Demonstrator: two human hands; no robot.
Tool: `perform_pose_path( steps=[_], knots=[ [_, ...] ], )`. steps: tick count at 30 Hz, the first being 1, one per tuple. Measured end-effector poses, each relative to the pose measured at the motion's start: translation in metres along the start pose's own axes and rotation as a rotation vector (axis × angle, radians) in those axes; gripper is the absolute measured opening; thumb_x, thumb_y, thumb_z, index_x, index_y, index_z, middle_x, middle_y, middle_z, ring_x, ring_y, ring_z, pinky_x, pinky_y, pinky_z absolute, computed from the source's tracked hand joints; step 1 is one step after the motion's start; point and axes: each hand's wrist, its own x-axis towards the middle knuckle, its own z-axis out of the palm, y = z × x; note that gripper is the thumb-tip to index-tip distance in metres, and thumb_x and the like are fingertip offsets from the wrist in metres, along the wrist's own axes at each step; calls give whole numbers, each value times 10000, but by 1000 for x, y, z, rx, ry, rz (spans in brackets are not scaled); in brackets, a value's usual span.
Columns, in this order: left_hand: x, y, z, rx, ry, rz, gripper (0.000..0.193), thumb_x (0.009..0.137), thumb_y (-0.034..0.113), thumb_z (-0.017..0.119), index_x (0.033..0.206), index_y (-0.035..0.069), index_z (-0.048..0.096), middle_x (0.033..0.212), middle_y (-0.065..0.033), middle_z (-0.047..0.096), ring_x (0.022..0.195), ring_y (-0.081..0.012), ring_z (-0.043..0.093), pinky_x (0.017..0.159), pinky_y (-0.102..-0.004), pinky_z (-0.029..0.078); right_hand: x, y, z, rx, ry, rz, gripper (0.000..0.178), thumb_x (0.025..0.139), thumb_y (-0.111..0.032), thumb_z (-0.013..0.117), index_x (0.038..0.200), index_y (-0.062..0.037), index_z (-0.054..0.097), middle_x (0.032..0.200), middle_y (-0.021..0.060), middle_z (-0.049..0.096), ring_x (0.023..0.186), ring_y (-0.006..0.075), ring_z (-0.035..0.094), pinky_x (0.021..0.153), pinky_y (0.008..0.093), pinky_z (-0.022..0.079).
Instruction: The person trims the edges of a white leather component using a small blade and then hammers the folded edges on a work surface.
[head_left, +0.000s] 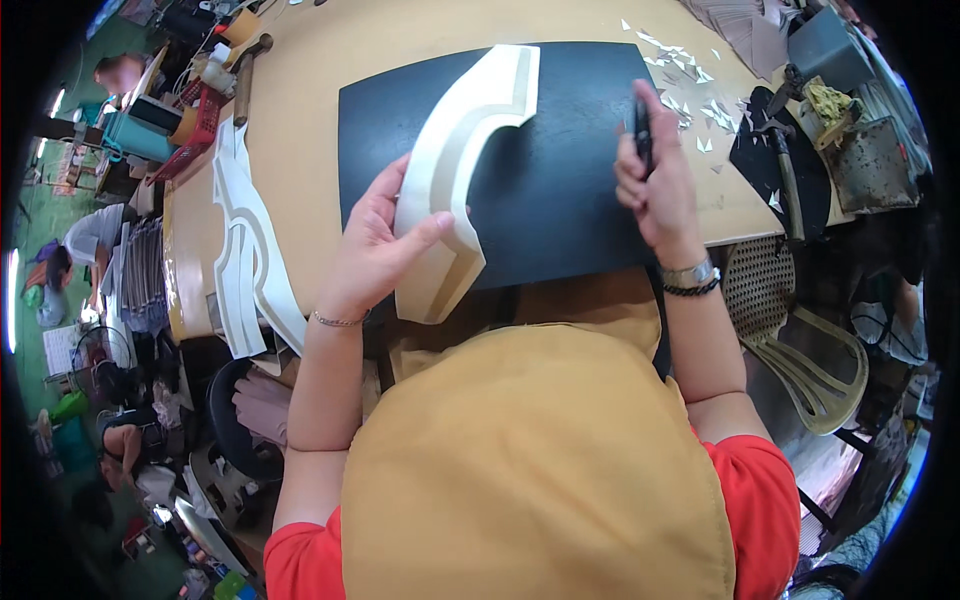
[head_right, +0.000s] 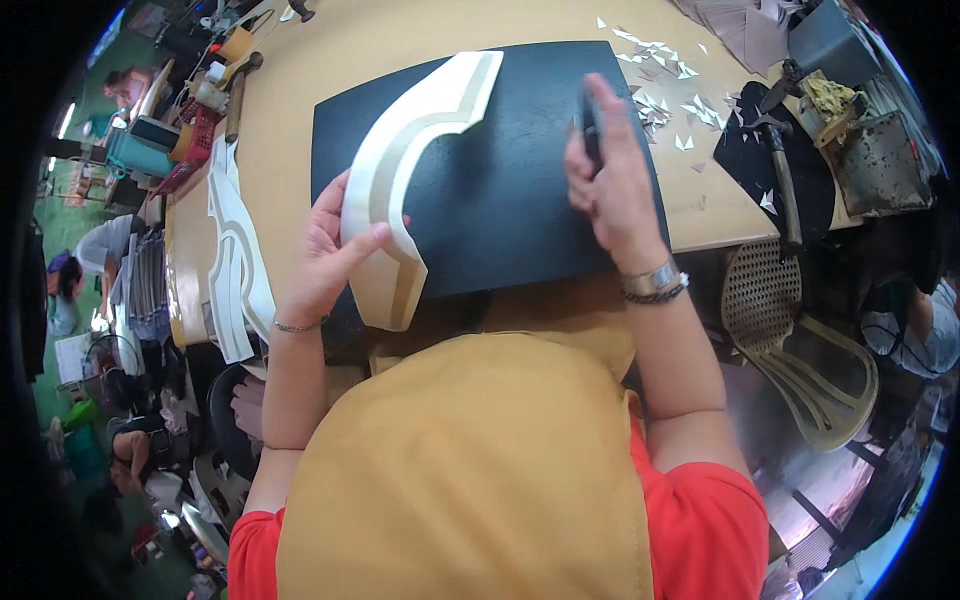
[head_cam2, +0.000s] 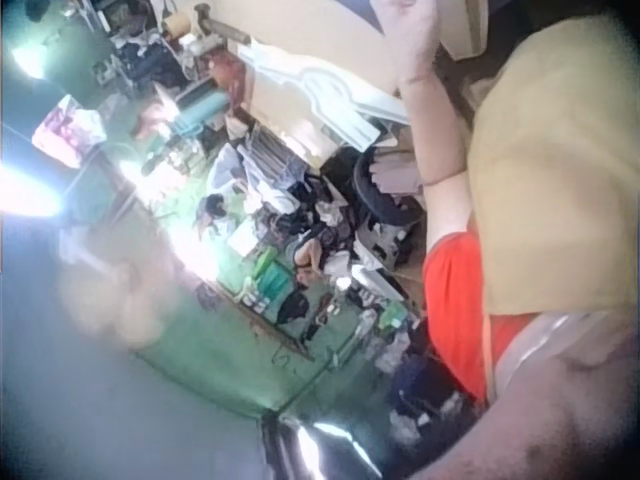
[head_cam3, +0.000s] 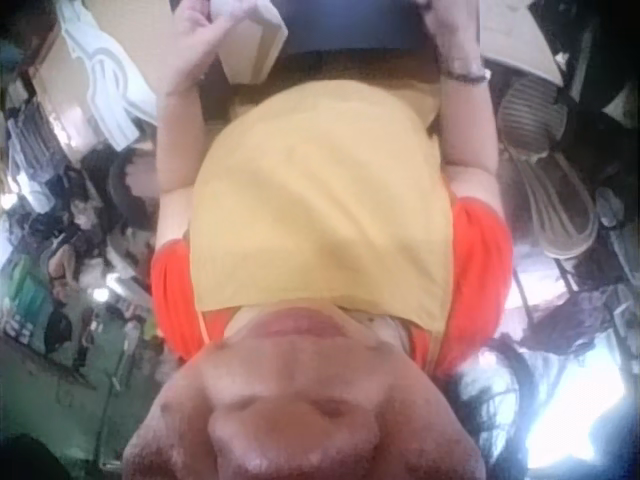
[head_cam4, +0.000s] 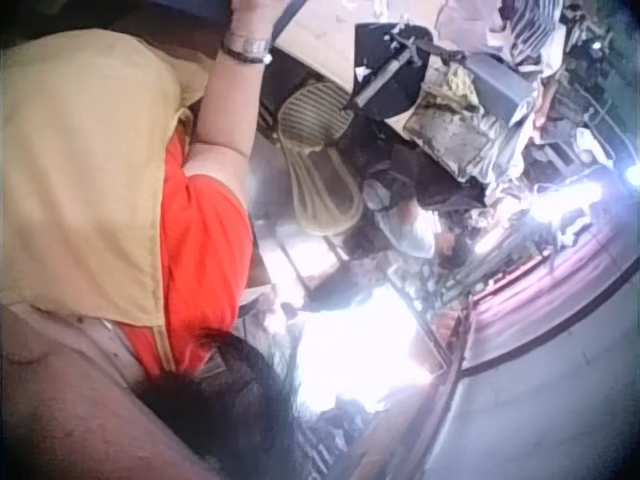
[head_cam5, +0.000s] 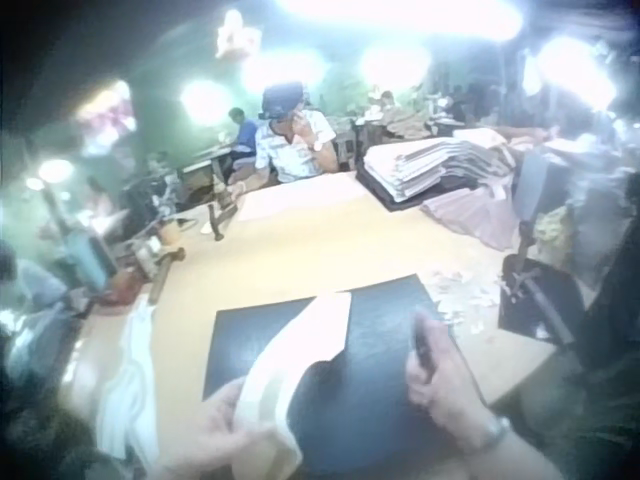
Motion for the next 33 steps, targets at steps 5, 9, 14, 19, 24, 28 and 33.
perform_pose_path(
  steps=[5, 9, 14, 19, 24, 28, 33],
  knots=[
    [-1, 2, 11, -109, 37, -4, 731, 968, 9, 691, 1607, 17, 335, 1372, -113, 627, 1202, -192, 651, 1063, -352, 509, 25, -2, -42, 612, -167, 196, 631, 1108, -613, 331, 1456, -120, 518, 722, -51, 377, 508, 40, 277, 446, 199, 260],
    [0, -2, 12, -72, 132, 150, 714, 952, -24, 700, 1592, 13, 383, 1426, -102, 606, 1277, -177, 594, 1104, -323, 465, 6, 4, -11, 361, -87, 248, 523, 1130, -527, 375, 1308, -69, 554, 728, -51, 365, 519, 42, 280, 449, 195, 256],
    [-5, 11, 6, 226, -2, 112, 622, 935, 1, 732, 1516, 9, 511, 1447, -89, 607, 1304, -162, 571, 1126, -318, 441, -28, 13, 33, -50, -323, 361, 406, 1119, -453, 478, 1230, -78, 588, 736, -64, 417, 539, 21, 305, 455, 195, 224],
    [-11, 16, 3, 225, -59, 85, 603, 922, 6, 747, 1491, 7, 546, 1465, -78, 607, 1312, -150, 568, 1131, -313, 437, -33, 26, 48, -180, -612, 545, 420, 1097, -476, 521, 1065, -82, 665, 681, -99, 359, 532, 10, 252, 458, 208, 186],
    [-14, 17, 5, 249, -56, 107, 592, 911, 12, 741, 1477, 9, 567, 1422, -95, 639, 1268, -146, 595, 1093, -309, 473, -32, 28, 51, -134, -640, 584, 420, 1116, -441, 493, 1027, -71, 671, 658, -87, 360, 515, 13, 237, 450, 208, 176],
    [-14, 13, 5, 273, -23, 130, 589, 911, 9, 734, 1477, 15, 570, 1425, -91, 638, 1276, -146, 592, 1094, -310, 470, -28, 23, 51, -151, -622, 528, 421, 1099, -468, 511, 991, -86, 654, 665, -101, 358, 539, 15, 271, 460, 215, 202],
    [-15, 12, 6, 237, -34, 99, 592, 910, 10, 738, 1477, 13, 569, 1430, -91, 637, 1281, -148, 590, 1099, -312, 467, -29, 26, 56, -226, -670, 488, 414, 1097, -455, 528, 946, -88, 649, 666, -90, 406, 554, 24, 315, 473, 218, 238]
  ],
)
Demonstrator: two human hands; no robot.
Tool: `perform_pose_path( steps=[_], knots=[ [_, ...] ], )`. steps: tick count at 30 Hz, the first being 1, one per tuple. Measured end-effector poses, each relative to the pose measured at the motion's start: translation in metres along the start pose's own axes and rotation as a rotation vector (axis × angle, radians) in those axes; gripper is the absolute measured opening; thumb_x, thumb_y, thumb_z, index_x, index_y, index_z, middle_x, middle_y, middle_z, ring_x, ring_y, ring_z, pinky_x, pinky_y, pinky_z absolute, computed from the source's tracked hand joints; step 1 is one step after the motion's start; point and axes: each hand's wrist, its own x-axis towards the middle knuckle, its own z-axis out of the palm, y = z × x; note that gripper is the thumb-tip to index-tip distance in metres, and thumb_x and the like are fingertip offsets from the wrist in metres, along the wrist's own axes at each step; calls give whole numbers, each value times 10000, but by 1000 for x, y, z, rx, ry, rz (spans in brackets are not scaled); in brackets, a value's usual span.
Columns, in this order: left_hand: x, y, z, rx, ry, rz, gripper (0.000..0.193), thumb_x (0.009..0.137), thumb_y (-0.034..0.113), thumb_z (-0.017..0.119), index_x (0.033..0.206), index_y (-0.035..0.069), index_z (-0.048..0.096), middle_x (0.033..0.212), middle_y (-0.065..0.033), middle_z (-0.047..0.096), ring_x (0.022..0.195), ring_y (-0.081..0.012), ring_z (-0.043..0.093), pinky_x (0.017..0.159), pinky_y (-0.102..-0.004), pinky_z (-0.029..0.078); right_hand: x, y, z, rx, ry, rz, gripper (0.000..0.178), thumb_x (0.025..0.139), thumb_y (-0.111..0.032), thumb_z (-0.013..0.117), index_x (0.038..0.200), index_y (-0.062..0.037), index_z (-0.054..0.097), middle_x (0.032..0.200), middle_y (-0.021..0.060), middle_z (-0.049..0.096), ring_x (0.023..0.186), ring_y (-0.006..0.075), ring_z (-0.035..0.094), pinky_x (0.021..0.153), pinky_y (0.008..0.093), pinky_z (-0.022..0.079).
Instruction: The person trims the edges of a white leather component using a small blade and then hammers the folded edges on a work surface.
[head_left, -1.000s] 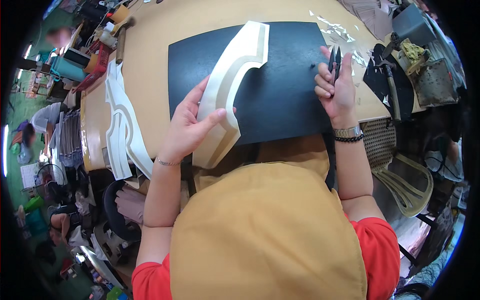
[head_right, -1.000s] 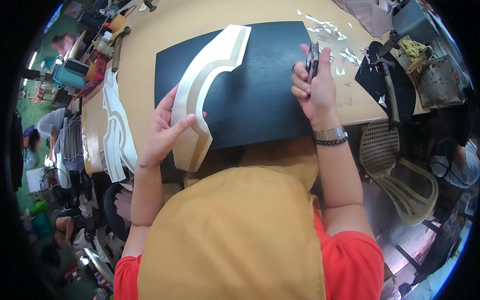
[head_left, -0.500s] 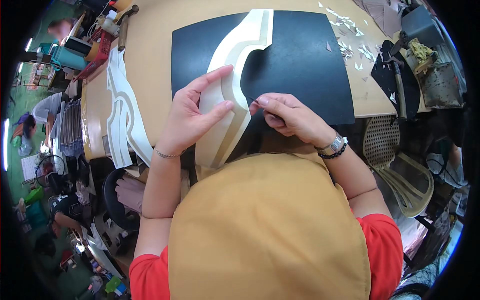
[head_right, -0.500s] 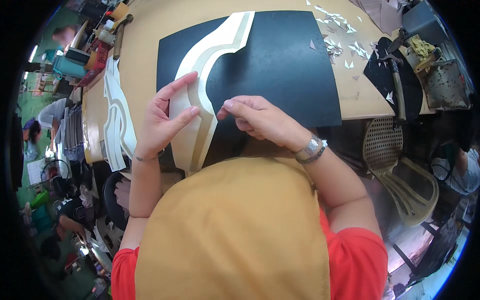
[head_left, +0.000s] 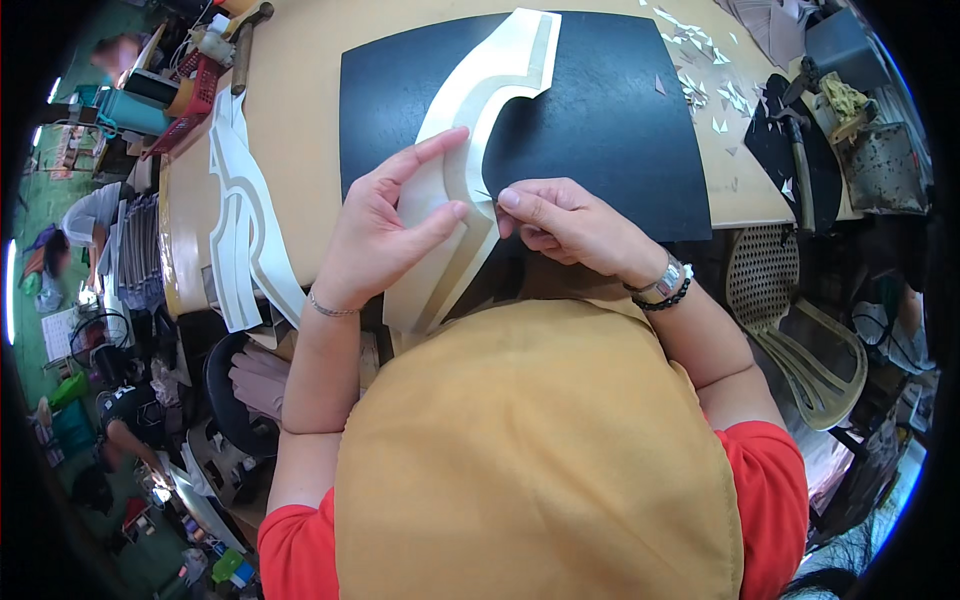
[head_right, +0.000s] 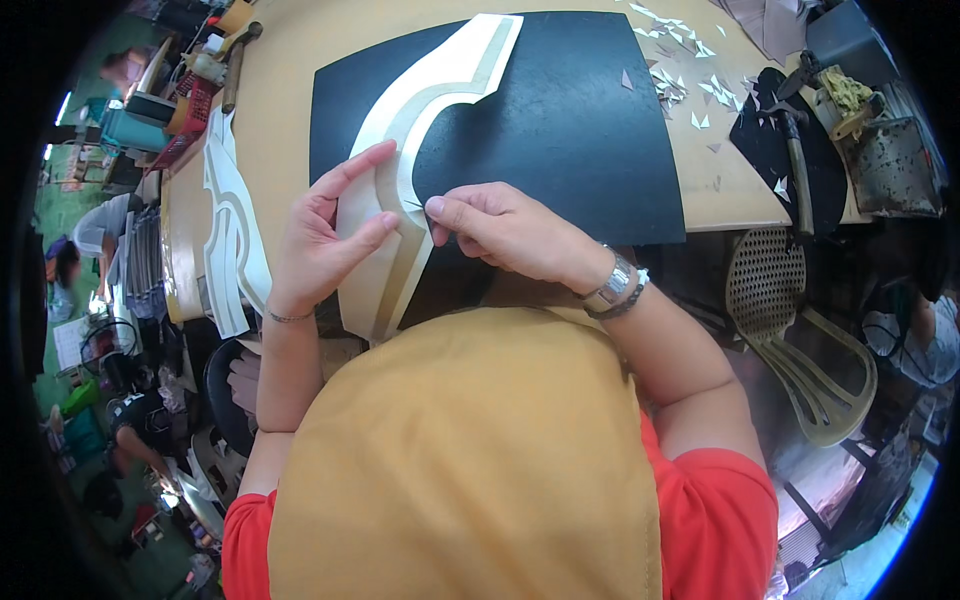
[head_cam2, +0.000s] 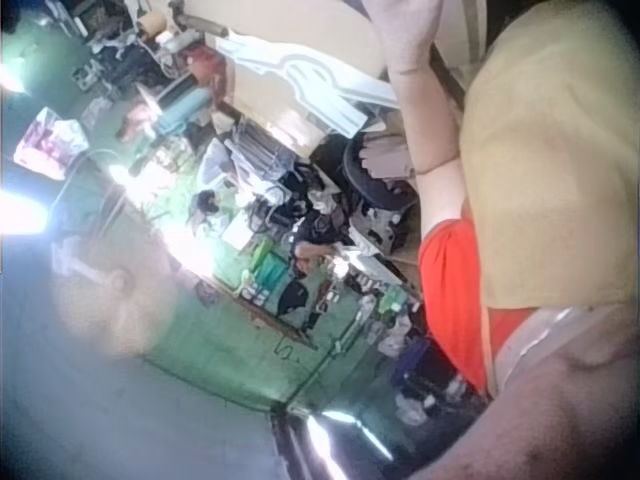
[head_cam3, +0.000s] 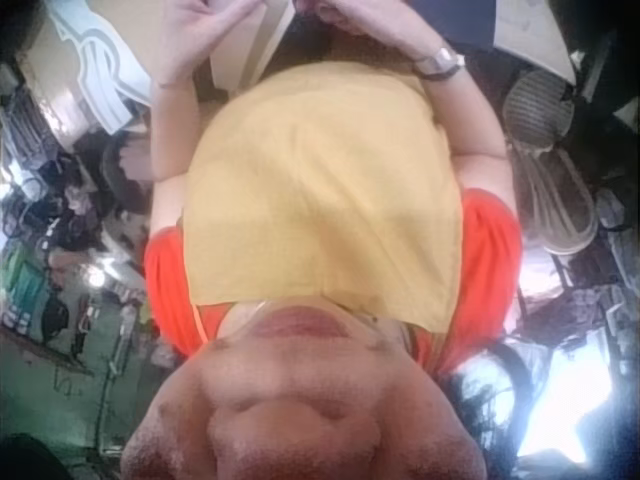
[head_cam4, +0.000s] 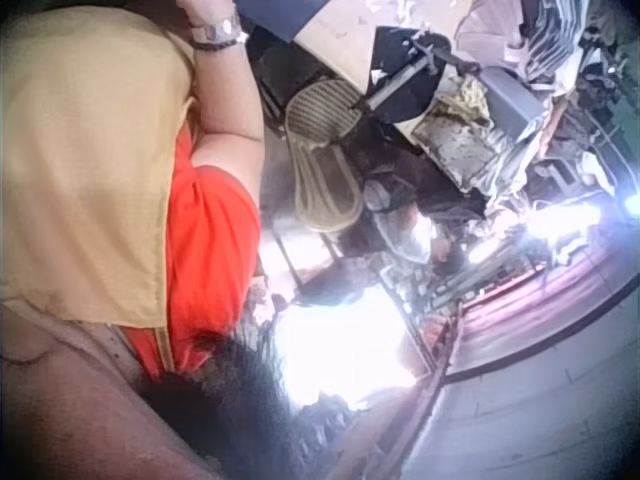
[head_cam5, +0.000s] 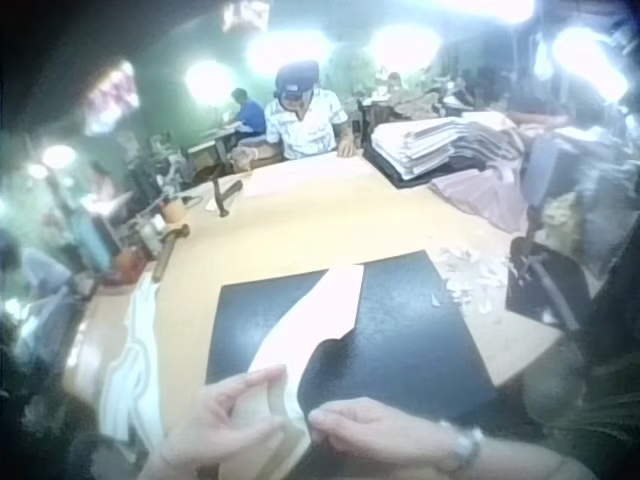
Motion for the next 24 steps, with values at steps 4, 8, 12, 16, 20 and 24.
perform_pose_path(
  steps=[4, 8, 12, 16, 20, 24],
  knots=[
    [-1, -1, 0, 20, -10, -6, 623, 907, -15, 744, 1496, 6, 543, 1464, -84, 612, 1311, -132, 567, 1119, -299, 441, 2, 0, 2, -4, -11, -15, 415, 1098, -445, 534, 916, -90, 646, 672, -82, 437, 564, 27, 329, 494, 219, 271],
    [0, -3, 0, 38, -10, 16, 621, 907, -16, 744, 1495, 4, 544, 1461, -83, 614, 1314, -129, 564, 1119, -297, 439, 3, 2, 3, 8, -18, -33, 410, 1102, -427, 530, 891, -91, 634, 674, -83, 439, 570, 28, 331, 501, 220, 277],
    [-2, -3, 0, 31, 14, 26, 596, 907, 11, 745, 1476, 7, 567, 1434, -96, 636, 1281, -154, 597, 1095, -311, 474, 0, 2, 4, -10, -12, -34, 399, 1104, -418, 524, 891, -95, 620, 669, -92, 416, 567, 26, 319, 501, 217, 268],
    [-2, -1, -2, 20, -4, -2, 623, 906, -24, 738, 1497, 3, 541, 1458, -82, 616, 1313, -127, 564, 1116, -295, 440, -1, 6, 2, 44, 30, 0, 422, 1116, -460, 491, 916, -102, 591, 661, -100, 330, 533, 11, 228, 463, 217, 169],
    [-3, 0, 0, -7, -28, -31, 625, 907, -26, 735, 1500, 4, 538, 1461, -82, 613, 1314, -129, 564, 1115, -293, 440, 1, 0, 3, 22, 16, 4, 396, 1103, -434, 518, 908, -100, 602, 675, -100, 372, 572, 19, 298, 480, 215, 229],
    [-3, -2, 1, 28, -11, 17, 612, 909, -10, 735, 1492, 11, 550, 1444, -86, 624, 1289, -138, 580, 1103, -301, 456, 3, 2, 1, 31, 30, -24, 404, 1102, -444, 520, 908, -99, 603, 675, -100, 372, 575, 19, 302, 485, 214, 234]
  ],
)
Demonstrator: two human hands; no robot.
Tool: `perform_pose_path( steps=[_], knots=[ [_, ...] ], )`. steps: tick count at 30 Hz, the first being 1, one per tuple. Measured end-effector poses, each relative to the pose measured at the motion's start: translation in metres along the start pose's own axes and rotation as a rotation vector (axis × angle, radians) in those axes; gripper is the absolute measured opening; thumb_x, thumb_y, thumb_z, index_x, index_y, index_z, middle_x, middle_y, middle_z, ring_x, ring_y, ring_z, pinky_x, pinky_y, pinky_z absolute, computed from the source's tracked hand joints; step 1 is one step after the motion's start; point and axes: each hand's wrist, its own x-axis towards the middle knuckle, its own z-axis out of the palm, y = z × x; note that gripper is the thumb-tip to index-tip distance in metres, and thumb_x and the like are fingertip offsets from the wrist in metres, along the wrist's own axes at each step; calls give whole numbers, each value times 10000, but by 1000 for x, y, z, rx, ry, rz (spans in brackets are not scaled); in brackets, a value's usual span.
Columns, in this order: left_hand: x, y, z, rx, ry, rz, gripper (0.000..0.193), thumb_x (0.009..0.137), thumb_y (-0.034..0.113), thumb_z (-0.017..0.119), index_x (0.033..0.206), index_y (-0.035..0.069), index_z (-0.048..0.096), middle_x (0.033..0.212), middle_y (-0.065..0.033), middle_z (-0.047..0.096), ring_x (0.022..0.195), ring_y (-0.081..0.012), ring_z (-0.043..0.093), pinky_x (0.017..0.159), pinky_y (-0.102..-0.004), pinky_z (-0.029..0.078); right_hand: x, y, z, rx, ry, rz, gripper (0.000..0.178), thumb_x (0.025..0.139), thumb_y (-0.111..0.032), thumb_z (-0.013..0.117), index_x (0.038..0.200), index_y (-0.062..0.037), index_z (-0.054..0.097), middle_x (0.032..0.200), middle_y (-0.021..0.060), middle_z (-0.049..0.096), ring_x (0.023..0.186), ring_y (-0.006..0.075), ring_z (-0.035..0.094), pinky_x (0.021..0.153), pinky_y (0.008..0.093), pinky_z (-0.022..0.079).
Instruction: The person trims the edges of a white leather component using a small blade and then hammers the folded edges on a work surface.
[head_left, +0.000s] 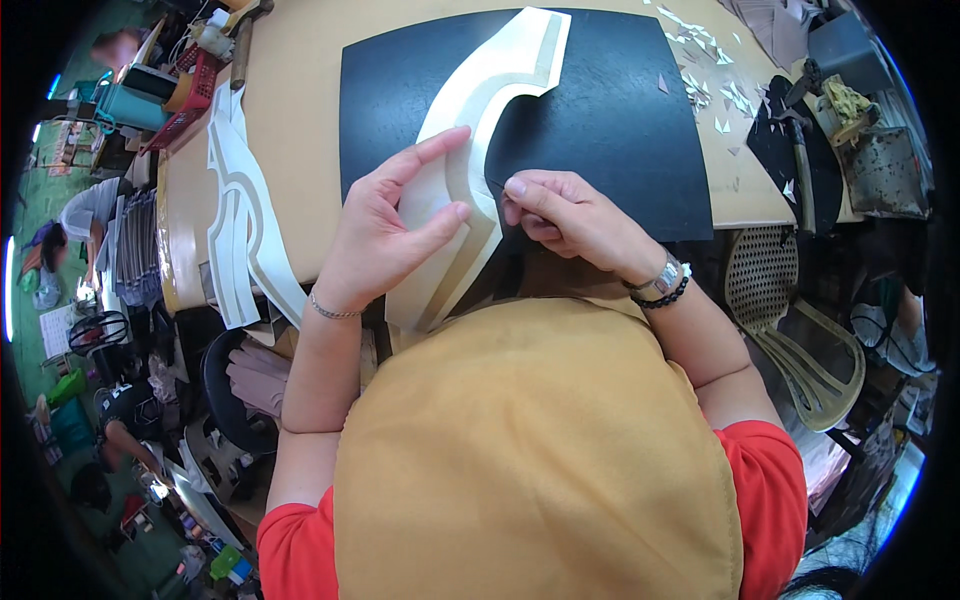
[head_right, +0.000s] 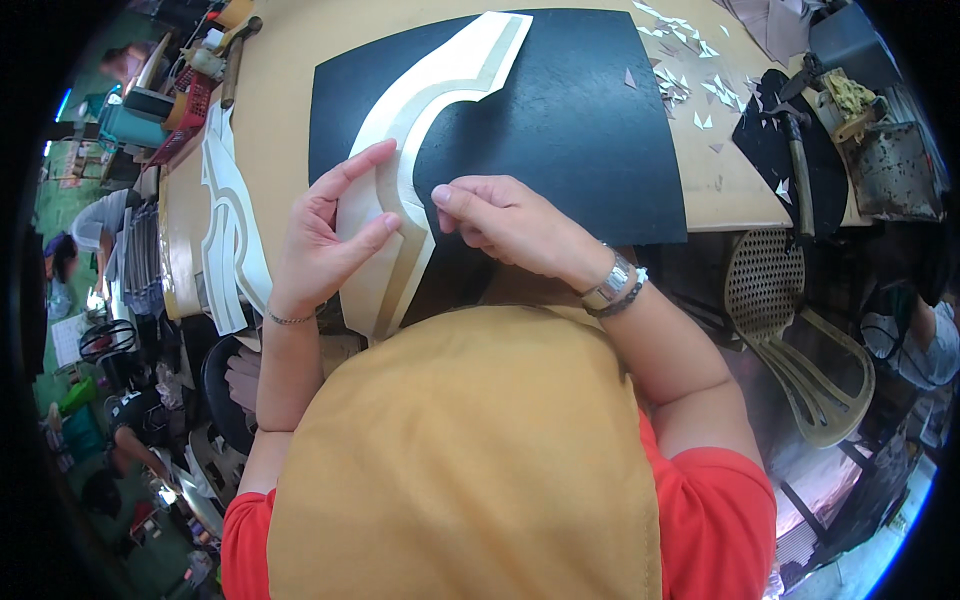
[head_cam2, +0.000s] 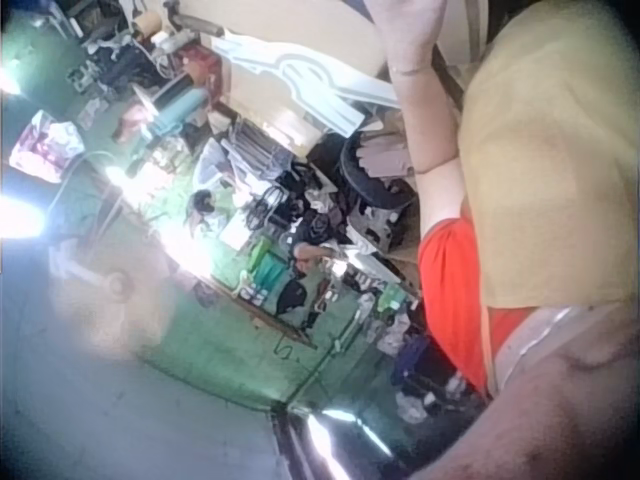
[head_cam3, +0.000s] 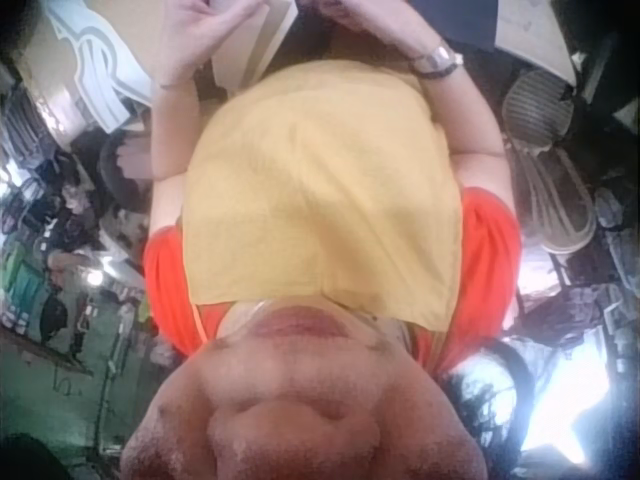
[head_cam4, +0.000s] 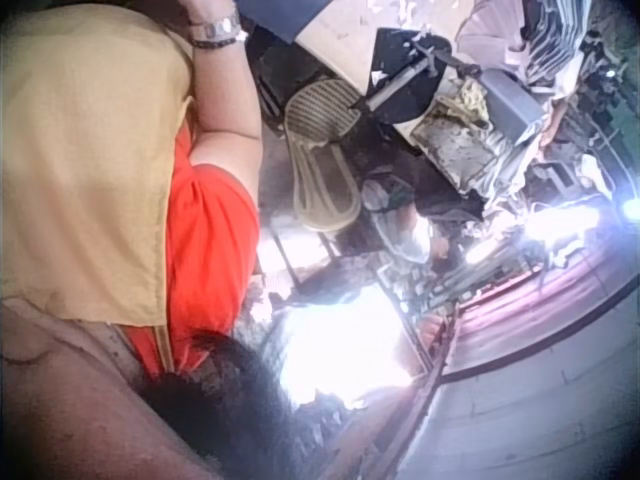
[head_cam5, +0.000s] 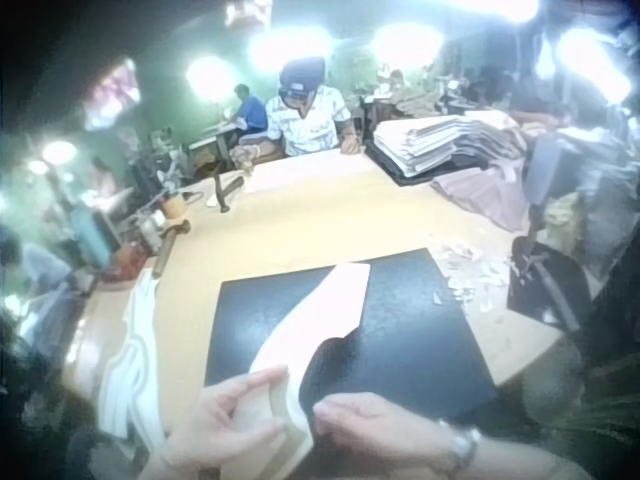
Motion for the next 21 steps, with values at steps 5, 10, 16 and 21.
perform_pose_path(
  steps=[5, 10, 16, 21],
  knots=[
    [-1, -1, 1, -39, 10, -8, 599, 909, 4, 736, 1483, 16, 564, 1424, -91, 640, 1271, -148, 594, 1094, -309, 468, 1, -2, 0, 1, -43, 2, 403, 1103, -443, 527, 907, -102, 614, 676, -99, 382, 591, 17, 315, 500, 213, 246],
    [0, 0, 1, -41, -15, -30, 629, 907, -20, 741, 1501, 1, 534, 1477, -89, 603, 1328, -137, 559, 1125, -298, 434, 1, 0, 2, -22, -36, -26, 411, 1103, -444, 527, 887, -106, 614, 673, -97, 395, 597, 18, 325, 510, 211, 255],
    [0, -2, 1, -22, 16, -10, 627, 905, -19, 743, 1497, -5, 536, 1470, -84, 606, 1319, -133, 561, 1128, -297, 430, -2, 4, -5, 14, -9, -9, 402, 1106, -441, 522, 892, -110, 600, 663, -99, 389, 562, 21, 307, 484, 218, 238],
    [-1, -1, 3, -52, -8, -48, 628, 907, -23, 740, 1500, -5, 533, 1470, -84, 606, 1314, -129, 562, 1123, -298, 435, 2, -1, -2, 29, -10, 3, 386, 1111, -430, 516, 911, -109, 593, 658, -98, 378, 550, 19, 293, 468, 219, 222]
  ],
)
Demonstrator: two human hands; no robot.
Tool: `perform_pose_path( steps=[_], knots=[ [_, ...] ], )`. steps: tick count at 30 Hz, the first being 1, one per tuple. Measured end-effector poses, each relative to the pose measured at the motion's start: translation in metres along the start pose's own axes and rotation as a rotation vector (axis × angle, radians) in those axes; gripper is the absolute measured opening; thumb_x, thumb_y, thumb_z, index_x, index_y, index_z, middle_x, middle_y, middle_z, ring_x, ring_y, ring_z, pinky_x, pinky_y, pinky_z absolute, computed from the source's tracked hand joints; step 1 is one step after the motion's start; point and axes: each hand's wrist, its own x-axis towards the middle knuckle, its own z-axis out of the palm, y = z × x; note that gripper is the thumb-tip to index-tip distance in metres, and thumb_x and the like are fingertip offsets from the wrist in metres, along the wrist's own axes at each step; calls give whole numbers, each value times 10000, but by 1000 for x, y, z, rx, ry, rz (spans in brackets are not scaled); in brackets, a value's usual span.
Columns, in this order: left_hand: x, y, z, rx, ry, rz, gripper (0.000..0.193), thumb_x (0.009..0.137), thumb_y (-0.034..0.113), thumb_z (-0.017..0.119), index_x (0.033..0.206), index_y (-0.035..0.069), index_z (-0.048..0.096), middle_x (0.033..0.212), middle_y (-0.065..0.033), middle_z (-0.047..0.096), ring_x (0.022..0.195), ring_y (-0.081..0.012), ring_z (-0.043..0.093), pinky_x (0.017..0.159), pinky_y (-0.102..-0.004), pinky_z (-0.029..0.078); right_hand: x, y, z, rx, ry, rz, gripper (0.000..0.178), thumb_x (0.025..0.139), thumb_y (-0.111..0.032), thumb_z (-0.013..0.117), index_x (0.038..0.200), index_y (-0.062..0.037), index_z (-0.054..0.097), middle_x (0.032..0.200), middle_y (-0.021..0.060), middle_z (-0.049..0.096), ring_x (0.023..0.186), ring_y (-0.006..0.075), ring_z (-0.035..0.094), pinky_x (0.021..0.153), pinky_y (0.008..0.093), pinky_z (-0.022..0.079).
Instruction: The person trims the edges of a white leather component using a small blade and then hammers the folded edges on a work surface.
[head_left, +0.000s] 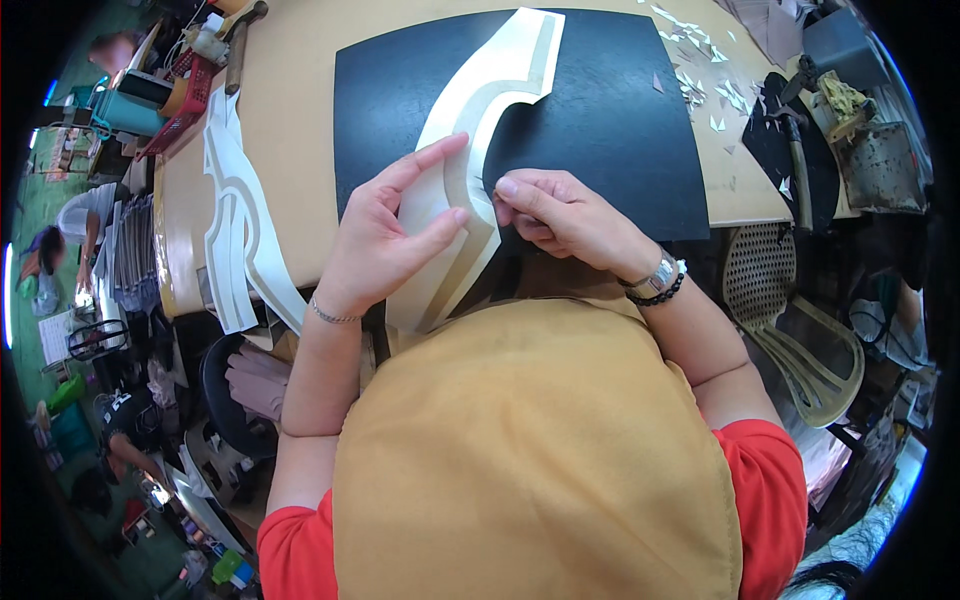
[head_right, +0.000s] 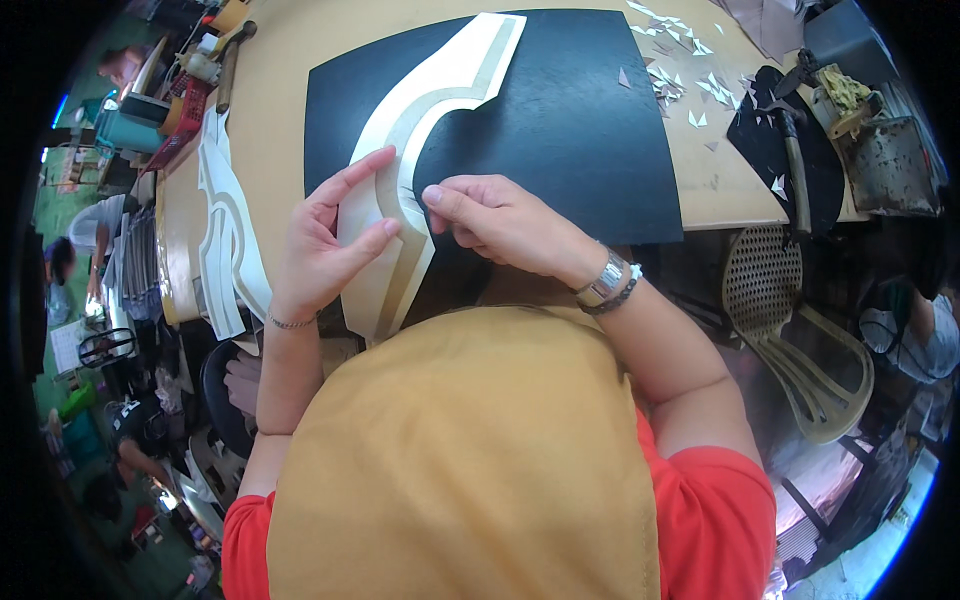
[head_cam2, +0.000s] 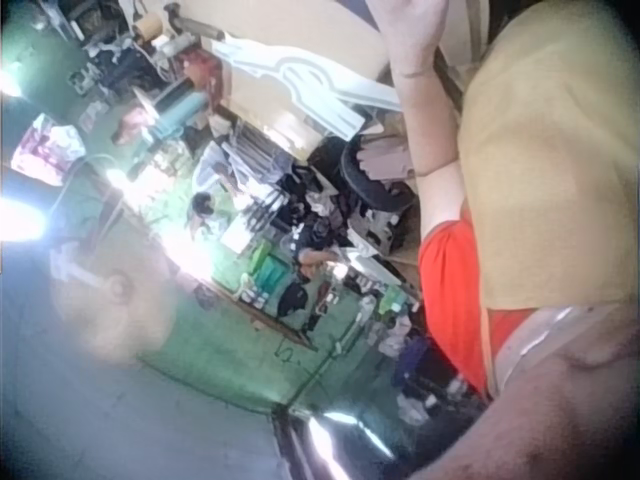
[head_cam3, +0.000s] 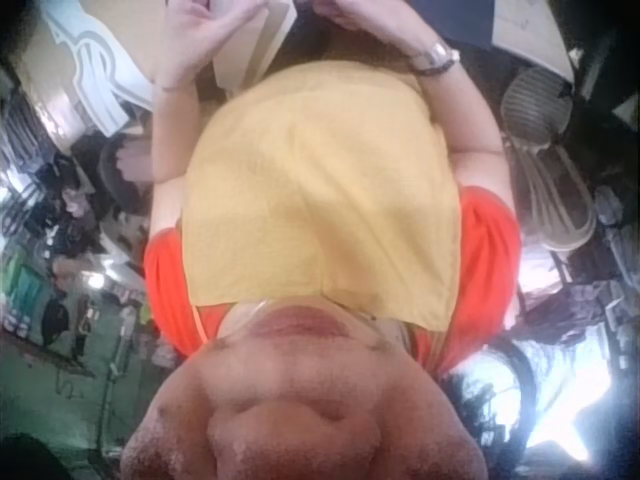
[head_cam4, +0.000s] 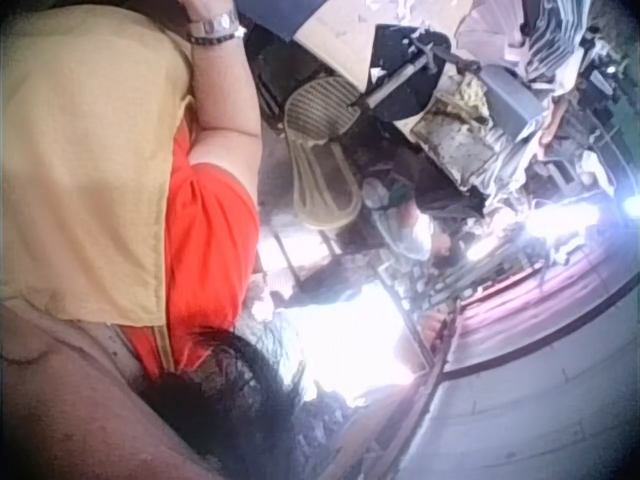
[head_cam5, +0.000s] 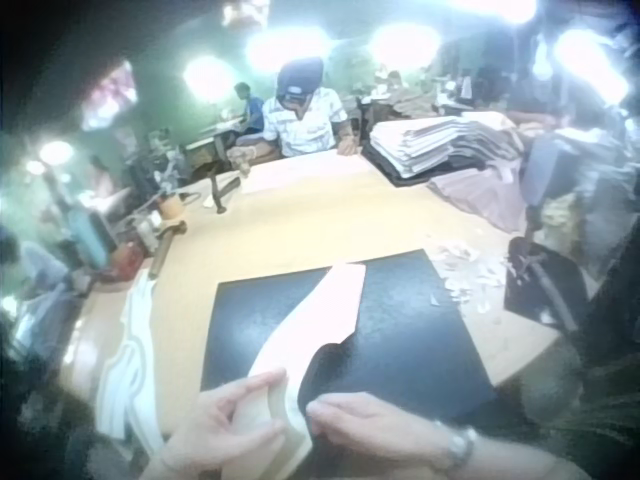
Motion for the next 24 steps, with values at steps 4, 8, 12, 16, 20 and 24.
perform_pose_path(
  steps=[4, 8, 12, 16, 20, 24],
  knots=[
    [1, -1, -1, -11, -24, 5, 628, 907, -27, 738, 1501, -6, 532, 1474, -85, 603, 1313, -128, 564, 1116, -296, 441, 3, 2, 1, -21, -26, -35, 385, 1115, -418, 508, 905, -106, 591, 651, -99, 365, 547, 15, 291, 466, 216, 217],
    [1, -2, -1, 24, 0, 34, 628, 907, -28, 737, 1501, -5, 533, 1471, -87, 605, 1309, -129, 566, 1114, -294, 443, -2, 6, -4, 36, -29, -20, 396, 1117, -423, 502, 899, -104, 586, 645, -99, 361, 532, 19, 279, 462, 224, 210],
    [1, -1, -1, 15, 9, 23, 632, 908, -26, 738, 1504, -5, 531, 1459, -90, 613, 1306, -128, 567, 1112, -292, 443, -1, 3, -3, 16, 17, 2, 409, 1118, -436, 490, 895, -106, 583, 636, -99, 353, 524, 22, 266, 458, 227, 201],
    [-1, 1, 2, -28, -7, -24, 629, 911, -21, 737, 1504, -5, 531, 1452, -87, 617, 1297, -125, 571, 1105, -290, 447, 4, 2, -1, 9, -4, -16, 417, 1118, -453, 480, 895, -114, 578, 629, -101, 332, 521, 23, 254, 456, 228, 191],
    [0, -1, 2, -17, -13, 1, 613, 914, -7, 749, 1493, -2, 546, 1437, -84, 628, 1277, -127, 588, 1096, -290, 457, 1, 6, -3, -6, -15, -36, 420, 1117, -458, 480, 890, -118, 574, 630, -103, 318, 520, 24, 237, 453, 229, 182],
    [5, -29, -14, -51, 68, -77, 582, 933, 25, 751, 1483, 7, 558, 1424, -84, 636, 1250, -138, 612, 1088, -300, 471, -5, 10, -8, 11, 43, 11, 405, 1119, -452, 478, 913, -117, 573, 635, -104, 324, 522, 23, 234, 453, 223, 182]
  ],
)
